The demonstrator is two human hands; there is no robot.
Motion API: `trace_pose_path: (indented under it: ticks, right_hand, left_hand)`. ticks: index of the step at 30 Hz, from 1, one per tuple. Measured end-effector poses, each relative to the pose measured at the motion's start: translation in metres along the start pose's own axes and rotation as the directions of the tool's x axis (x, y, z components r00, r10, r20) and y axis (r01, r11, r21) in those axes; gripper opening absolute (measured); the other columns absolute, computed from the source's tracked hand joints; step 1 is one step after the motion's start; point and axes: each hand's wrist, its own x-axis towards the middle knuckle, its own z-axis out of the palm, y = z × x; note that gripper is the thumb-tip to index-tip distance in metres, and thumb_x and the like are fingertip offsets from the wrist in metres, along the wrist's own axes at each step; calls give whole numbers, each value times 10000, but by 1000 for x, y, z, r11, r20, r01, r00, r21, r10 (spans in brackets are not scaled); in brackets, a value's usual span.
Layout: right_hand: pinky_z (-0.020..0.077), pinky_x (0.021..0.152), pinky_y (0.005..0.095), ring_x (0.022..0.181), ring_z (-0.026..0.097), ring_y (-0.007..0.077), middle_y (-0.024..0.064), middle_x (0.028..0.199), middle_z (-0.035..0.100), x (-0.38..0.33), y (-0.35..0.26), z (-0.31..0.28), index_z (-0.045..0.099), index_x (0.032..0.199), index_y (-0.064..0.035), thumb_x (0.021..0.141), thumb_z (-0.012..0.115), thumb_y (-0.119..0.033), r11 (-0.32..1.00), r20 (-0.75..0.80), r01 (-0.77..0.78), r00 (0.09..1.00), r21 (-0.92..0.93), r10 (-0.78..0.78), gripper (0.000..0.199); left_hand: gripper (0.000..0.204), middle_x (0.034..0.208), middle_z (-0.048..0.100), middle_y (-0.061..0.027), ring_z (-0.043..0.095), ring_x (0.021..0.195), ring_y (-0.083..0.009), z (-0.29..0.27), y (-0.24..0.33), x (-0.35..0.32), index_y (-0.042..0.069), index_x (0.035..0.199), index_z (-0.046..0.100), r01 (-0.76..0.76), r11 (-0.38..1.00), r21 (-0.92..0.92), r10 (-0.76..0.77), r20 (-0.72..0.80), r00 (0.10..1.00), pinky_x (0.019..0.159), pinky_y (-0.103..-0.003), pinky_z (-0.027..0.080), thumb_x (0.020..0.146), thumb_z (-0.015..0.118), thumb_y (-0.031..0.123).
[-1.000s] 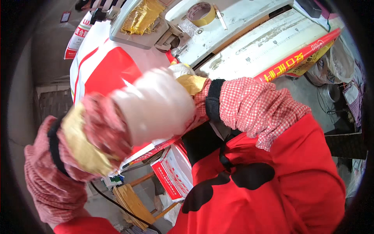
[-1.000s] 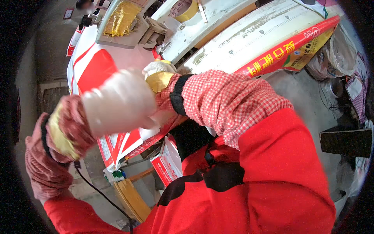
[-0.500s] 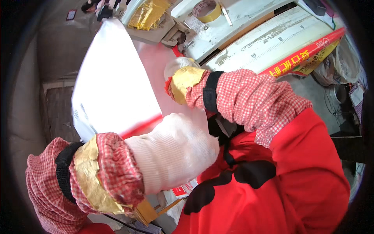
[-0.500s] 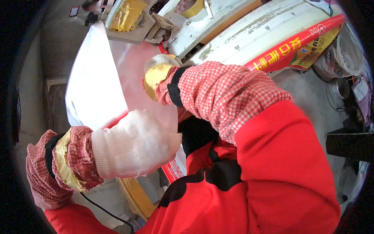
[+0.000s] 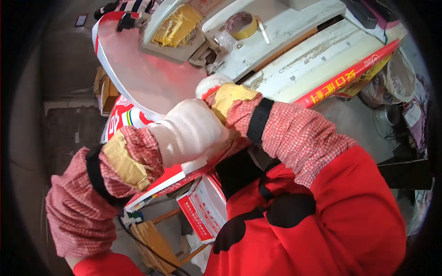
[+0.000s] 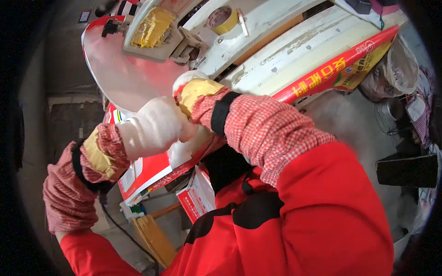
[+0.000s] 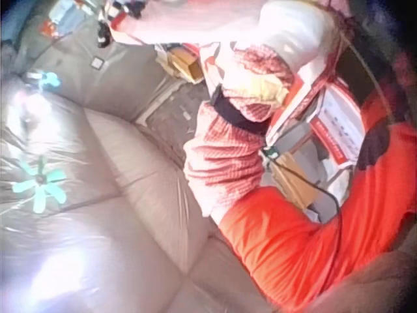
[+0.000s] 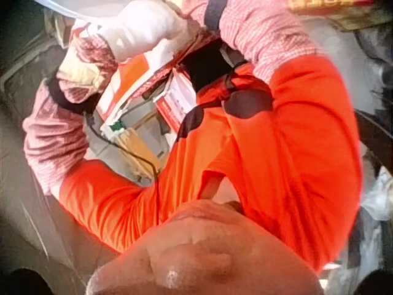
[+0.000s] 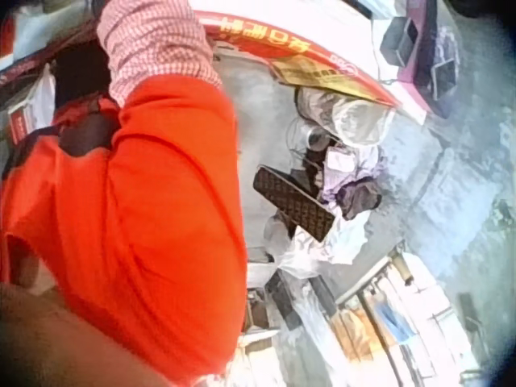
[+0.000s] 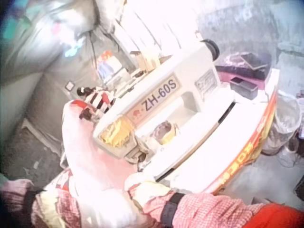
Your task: Folding and stacking large plastic fertilizer bags at a manufacturing workstation.
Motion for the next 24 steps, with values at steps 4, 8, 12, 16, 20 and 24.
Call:
trace_pose_path:
  ticks: [4,8,12,16,20,24]
  right_hand:
    - [493,729,376,854,614,308,156,902,627,47,10,-25,657,913,-103,786,501,-236,993,2,-94,996,-68,94,242]
    - [480,722,409,852,596,337,177,915,613,57,14,-2,634,944,-112,784,477,-224,797,-301,-231,838,559,454,251]
    - [444,792,387,953,540,348,192,1021,569,46,-40,-24,547,1023,-44,727,598,-217,783,-150,-321,875,533,460,346]
    - [278,1024,342,1252,302,286,169,1398,224,46,-60,-33,310,1301,-5,723,578,-201,986,-165,-46,984,157,73,666]
    - [349,924,390,1058,515,289,195,1101,560,107,-46,-4,532,1113,32,786,447,-145,877,-5,-217,971,-430,237,382]
    - [333,909,480,1140,461,317,163,1179,533,128,-76,7,628,1042,-69,803,444,-164,742,-137,-143,988,-655,70,316]
  left_hand:
    - [107,699,627,-77,626,706,-254,38,-27,36,145,717,672,125,974,187,-79,-235,969,609,-357,507,649,589,140]
    - [121,714,633,-106,623,664,-271,72,-83,59,110,718,662,434,897,83,-393,-302,869,581,-369,501,688,572,185]
    - [138,709,632,-101,626,671,-268,127,-147,55,101,684,646,654,754,-65,-602,-466,648,541,-361,497,703,582,221]
    - [125,602,575,-88,582,557,-246,131,-93,-17,99,612,606,487,872,52,-424,-418,804,448,-352,454,684,569,195]
    - [46,519,480,-70,528,500,-241,99,-39,-129,98,605,587,382,894,233,-247,-454,856,418,-366,417,632,559,124]
    - [67,609,522,-105,534,557,-264,86,-57,-212,32,668,559,762,637,113,-495,-698,518,493,-357,432,620,556,79]
